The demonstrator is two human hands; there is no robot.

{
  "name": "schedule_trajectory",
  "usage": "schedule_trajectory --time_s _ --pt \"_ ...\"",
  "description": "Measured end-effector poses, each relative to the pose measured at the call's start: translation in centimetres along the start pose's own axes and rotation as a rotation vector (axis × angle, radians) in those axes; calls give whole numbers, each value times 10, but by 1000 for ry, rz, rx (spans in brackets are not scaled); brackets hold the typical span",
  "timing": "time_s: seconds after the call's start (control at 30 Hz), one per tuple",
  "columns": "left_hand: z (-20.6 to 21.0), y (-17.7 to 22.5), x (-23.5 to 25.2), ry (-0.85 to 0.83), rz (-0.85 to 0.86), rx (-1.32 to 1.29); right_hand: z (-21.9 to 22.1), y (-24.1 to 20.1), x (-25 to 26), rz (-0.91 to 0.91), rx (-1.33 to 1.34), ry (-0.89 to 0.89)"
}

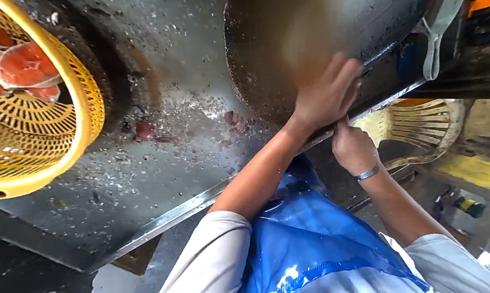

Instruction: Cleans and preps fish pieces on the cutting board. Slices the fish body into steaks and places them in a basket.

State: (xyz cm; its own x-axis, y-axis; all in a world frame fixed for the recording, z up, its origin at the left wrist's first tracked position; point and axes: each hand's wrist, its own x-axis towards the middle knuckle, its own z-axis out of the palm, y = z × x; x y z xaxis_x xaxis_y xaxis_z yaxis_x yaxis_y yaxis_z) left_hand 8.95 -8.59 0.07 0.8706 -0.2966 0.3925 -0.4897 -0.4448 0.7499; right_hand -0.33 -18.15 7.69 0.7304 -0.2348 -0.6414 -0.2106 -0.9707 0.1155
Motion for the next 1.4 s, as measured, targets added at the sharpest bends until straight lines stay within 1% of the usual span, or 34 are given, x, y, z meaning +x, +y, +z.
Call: schedule_trajectory --time_s 0.07,0.1,0.17,0.27,0.37,0.43,0.5,0.57,0.6,0.7,0.73,0.77,0.8,0.83,0.87,0.9,0.93,0.97,1.03,1.13,1.3,1.4 --pt "13 0 15 -192 127 -16 12 9 5 -6 22 -2" --pt "21 -4 15 -281 146 -6 20 11 9 -2 36 -5" --pt "31 -7 9 -412 154 51 36 14 16 2 77 -10" --pt "35 -2 5 -575 127 150 47 17 21 12 107 -41" --pt "40 4 4 -668 64 220 55 24 26 -5 134 -69" --pt "45 7 2 -731 4 220 57 28 23 -17 153 -95" --pt "41 10 7 -809 -85 194 43 23 17 6 130 -133" --pt "35 7 18 -842 -110 165 24 16 10 23 90 -162" --pt "33 11 11 -844 -113 122 19 14 0 31 62 -189" --pt "34 7 10 -768 -66 19 8 13 -14 24 24 -165" --pt "37 10 2 -702 -45 -44 12 20 -27 12 39 -146" --pt "38 16 -10 -580 -36 -121 14 29 -40 5 31 -150" --pt "36 19 -18 -416 -45 -173 13 37 -48 3 21 -168" --pt "30 16 -21 -236 -85 -185 11 43 -53 11 10 -184" --pt "22 12 -25 -84 -187 -165 10 51 -63 18 9 -192" --pt "14 7 -30 41 -330 -120 9 59 -73 14 18 -174" --pt "6 -3 -29 116 -452 -61 8 64 -78 -10 54 -108" --pt "0 -17 -25 135 -527 -2 6 66 -77 -46 95 -31" --pt "-4 -29 -27 35 -642 110 2 56 -68 -77 162 40" --pt "-8 -31 -31 -60 -731 108 -4 28 -34 -133 167 125" --pt "-4 -39 -42 -47 -689 73 -6 -13 17 -94 94 83" --pt "-5 -36 -36 -77 -717 90 -9 -24 26 -25 35 28"
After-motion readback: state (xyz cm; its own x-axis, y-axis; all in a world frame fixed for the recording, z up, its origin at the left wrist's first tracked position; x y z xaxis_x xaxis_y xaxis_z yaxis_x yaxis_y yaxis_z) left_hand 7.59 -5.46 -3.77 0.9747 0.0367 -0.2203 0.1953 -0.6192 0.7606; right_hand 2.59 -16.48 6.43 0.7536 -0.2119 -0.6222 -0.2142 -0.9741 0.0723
